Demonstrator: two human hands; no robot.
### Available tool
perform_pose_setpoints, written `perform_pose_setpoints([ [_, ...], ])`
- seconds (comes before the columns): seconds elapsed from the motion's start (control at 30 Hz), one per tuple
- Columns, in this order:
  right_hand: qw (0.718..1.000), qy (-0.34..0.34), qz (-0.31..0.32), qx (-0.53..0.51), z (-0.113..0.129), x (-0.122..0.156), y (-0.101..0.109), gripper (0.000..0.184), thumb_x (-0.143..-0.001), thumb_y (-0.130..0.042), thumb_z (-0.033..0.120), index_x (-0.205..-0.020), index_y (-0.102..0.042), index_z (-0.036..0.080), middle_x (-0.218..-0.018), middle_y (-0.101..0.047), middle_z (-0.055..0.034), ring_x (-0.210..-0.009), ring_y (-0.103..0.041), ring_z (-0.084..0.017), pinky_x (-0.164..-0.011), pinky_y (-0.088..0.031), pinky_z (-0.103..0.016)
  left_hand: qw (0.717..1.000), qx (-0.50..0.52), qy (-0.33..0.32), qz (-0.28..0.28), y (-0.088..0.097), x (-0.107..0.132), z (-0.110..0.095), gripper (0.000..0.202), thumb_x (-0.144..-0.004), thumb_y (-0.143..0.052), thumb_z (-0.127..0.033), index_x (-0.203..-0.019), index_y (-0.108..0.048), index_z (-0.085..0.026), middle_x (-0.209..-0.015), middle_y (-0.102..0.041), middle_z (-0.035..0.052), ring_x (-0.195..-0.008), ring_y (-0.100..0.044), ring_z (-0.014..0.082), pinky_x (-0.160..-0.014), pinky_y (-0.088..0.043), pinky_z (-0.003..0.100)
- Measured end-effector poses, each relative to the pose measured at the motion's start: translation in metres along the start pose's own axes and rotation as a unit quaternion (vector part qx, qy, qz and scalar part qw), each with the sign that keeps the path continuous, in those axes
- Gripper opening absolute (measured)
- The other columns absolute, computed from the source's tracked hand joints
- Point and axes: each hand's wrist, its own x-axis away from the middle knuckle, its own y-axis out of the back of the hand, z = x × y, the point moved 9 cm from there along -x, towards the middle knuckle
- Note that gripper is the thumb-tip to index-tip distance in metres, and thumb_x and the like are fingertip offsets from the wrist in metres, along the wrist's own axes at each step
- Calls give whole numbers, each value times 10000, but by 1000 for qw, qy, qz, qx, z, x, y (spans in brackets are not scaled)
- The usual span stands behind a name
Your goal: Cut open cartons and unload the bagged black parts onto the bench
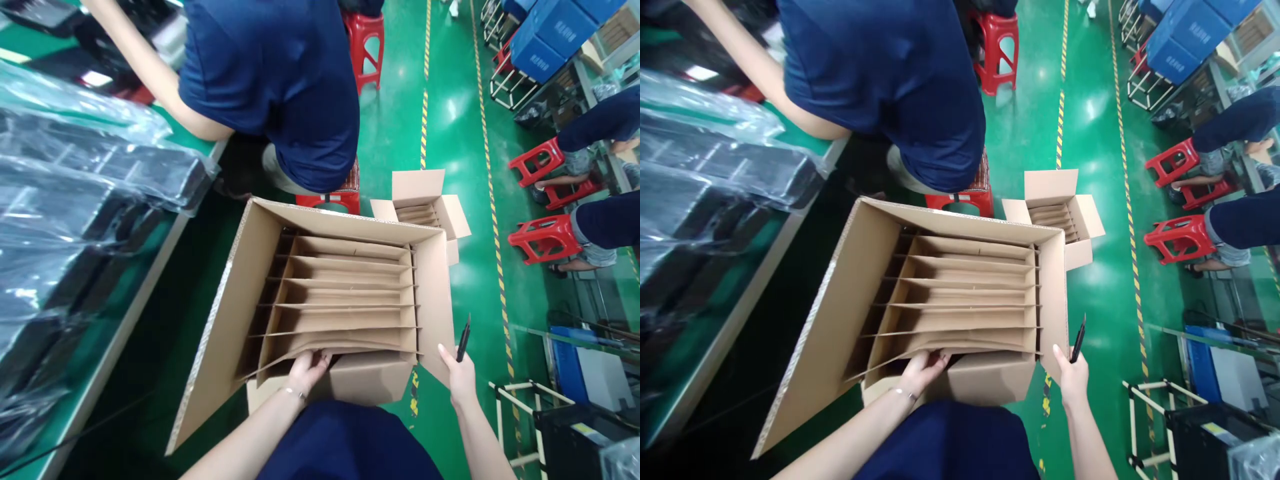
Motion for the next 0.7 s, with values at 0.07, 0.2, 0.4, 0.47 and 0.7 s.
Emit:
perform_pose_setpoints([
  [0.07,1000,-4,1,2,-2,-1,0,691,-501,-787,701,-810,-581,118,-835,-600,-70,-844,-564,-256,-750,-443,-301,999,-6,-3,32,-3,13,-1,162,-944,-598,-229,-1076,-611,-136,-1012,-644,41,-838,-644,140,-702,-585,287],
  [0.2,1000,-1,5,8,-1,-2,-1,725,-493,-786,697,-864,-621,96,-916,-623,-100,-932,-574,-293,-784,-463,-312,994,2,27,109,-19,31,5,162,-931,-601,-165,-1086,-620,-123,-1056,-660,55,-895,-665,159,-736,-600,302],
  [0.4,999,22,17,23,5,-4,-3,754,-455,-768,772,-805,-600,127,-875,-612,-94,-878,-578,-288,-745,-484,-316,991,21,49,124,-15,41,7,261,-961,-574,-248,-1200,-593,-142,-1106,-670,79,-884,-682,165,-729,-608,310],
  [0.47,998,42,9,38,9,-4,-3,750,-452,-744,842,-685,-503,170,-729,-550,-52,-739,-540,-243,-649,-448,-300,991,27,40,128,-8,49,5,284,-973,-555,-259,-1233,-580,-150,-1102,-676,81,-862,-688,162,-718,-611,307],
  [0.7,982,123,-90,113,31,10,13,842,-481,-630,997,-594,-390,197,-587,-432,-14,-585,-400,-182,-588,-290,-272,981,54,-23,187,8,102,-36,463,-957,-328,-55,-1351,-533,-184,-1013,-740,117,-876,-731,241,-760,-638,401],
])
